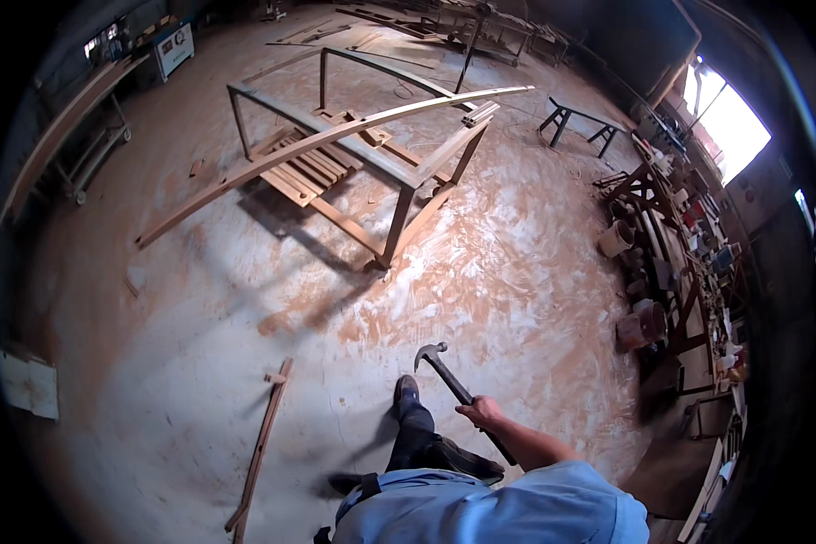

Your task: The person uses a hammer to break apart a wooden frame and then applies glue to small wooden pieces. They walk around the workshop to retrieve materials and tools, eventually placing the glued pieces onto a larger wooden structure.

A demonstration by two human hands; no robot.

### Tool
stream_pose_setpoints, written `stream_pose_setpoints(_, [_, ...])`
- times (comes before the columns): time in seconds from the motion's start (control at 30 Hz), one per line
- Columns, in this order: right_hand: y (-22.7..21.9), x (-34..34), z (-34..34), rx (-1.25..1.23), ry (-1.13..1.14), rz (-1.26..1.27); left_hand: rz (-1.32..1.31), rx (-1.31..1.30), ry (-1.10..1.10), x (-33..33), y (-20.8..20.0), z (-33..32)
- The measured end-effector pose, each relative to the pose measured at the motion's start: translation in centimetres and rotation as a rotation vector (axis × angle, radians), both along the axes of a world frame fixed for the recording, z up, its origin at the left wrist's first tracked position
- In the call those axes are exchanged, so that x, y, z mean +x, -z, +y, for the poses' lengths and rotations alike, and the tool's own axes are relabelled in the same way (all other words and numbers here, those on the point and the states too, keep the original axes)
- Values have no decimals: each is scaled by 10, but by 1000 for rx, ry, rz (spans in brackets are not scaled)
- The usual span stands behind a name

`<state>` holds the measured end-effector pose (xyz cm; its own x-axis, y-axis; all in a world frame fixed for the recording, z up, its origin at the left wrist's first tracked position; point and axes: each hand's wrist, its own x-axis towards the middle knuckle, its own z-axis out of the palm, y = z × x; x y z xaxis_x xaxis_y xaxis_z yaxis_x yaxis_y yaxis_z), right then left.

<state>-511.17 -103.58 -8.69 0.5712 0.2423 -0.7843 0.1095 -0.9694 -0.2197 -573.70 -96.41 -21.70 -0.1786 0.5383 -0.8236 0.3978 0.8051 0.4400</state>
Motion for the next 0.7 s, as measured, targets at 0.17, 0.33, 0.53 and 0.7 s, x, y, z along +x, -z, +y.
stream_pose_setpoints(0.17, [14,113,27,173,-101,-101,-54,15,44,105,-14,7])
stream_pose_setpoints(0.33, [-26,226,116,364,-286,-279,-326,150,3,179,-18,69])
stream_pose_setpoints(0.53, [-66,349,245,418,-434,-481,-144,173,92,300,-23,160])
stream_pose_setpoints(0.7, [-75,418,346,416,-684,-533,83,339,578,352,30,176])
